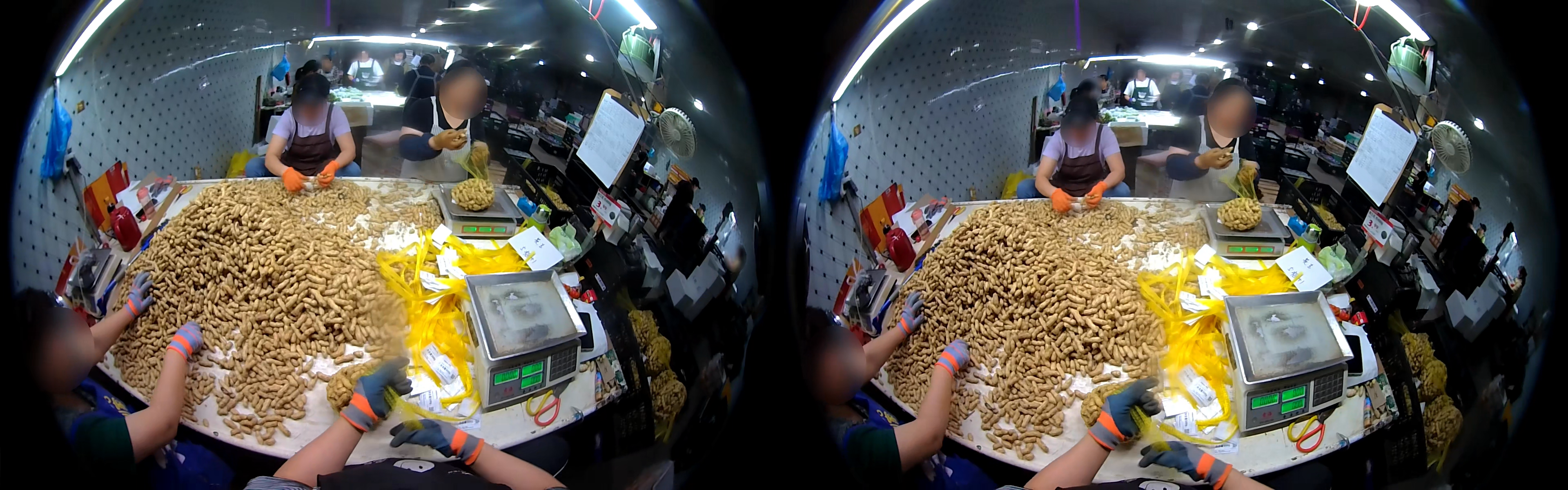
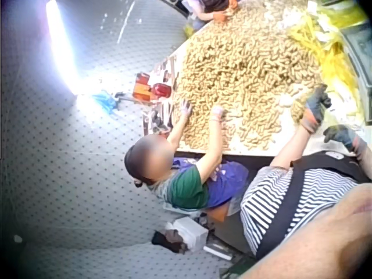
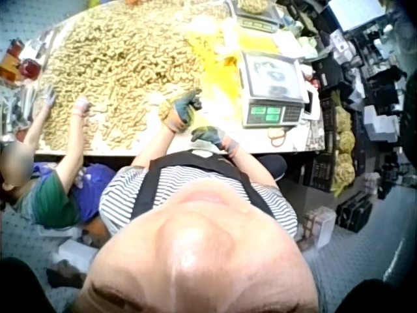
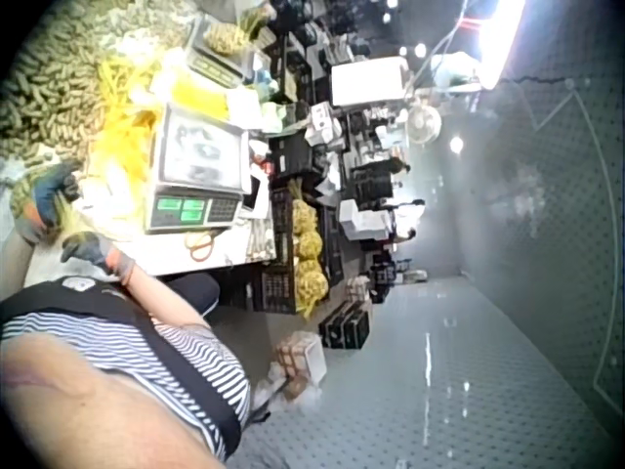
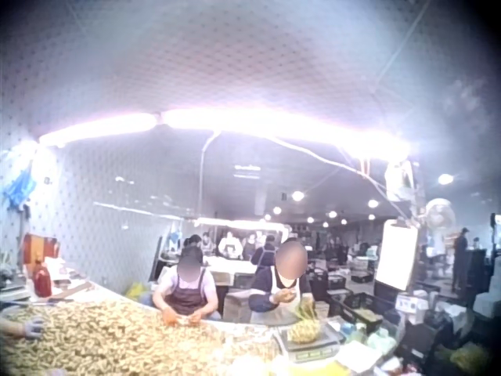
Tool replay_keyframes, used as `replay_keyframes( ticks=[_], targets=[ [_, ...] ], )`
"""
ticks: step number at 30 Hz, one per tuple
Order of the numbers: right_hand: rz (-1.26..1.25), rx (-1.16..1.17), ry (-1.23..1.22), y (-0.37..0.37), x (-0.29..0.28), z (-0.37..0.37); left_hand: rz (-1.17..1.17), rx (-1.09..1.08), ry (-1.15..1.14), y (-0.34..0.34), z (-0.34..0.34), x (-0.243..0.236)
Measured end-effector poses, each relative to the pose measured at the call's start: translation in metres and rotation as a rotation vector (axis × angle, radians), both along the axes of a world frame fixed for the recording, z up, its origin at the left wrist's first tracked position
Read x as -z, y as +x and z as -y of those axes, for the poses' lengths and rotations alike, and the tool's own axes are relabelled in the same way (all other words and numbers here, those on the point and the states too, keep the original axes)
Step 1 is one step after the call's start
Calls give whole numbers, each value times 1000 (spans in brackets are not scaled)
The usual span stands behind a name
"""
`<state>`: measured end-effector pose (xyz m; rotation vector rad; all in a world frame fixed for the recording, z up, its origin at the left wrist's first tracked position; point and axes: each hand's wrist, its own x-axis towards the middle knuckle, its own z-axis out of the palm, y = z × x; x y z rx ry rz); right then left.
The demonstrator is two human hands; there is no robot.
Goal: The person scoops peanuts from a large pile on a table into yellow mesh bags. They place the filled bags onto a digital scale to weigh them, then tie the bags closed and move them aside. The process is repeated continuously with other workers visible in the background.
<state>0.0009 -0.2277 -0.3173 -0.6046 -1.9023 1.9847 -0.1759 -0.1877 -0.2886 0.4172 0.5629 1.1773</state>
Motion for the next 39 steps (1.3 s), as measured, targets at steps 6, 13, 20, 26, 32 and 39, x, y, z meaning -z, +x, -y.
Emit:
replay_keyframes(
  ticks=[6, 13, 20, 26, 32, 39],
  targets=[
    [82, 122, -320, 33, -32, 3, -210, 217, -23, -19, -3, 9],
    [483, 162, 865, 31, -85, -42, -1043, 411, 245, -58, 2, -45],
    [177, 332, 1374, -31, -127, -111, -1520, 295, 805, -66, -2, -134],
    [36, 46, 178, -35, -34, -131, -892, 104, 851, -78, -8, -74],
    [-189, 306, 58, -32, 19, -56, -96, -40, 133, -54, 43, -16],
    [-59, 421, 482, -55, 45, -19, -200, 447, 142, -52, 55, -26]
  ],
)
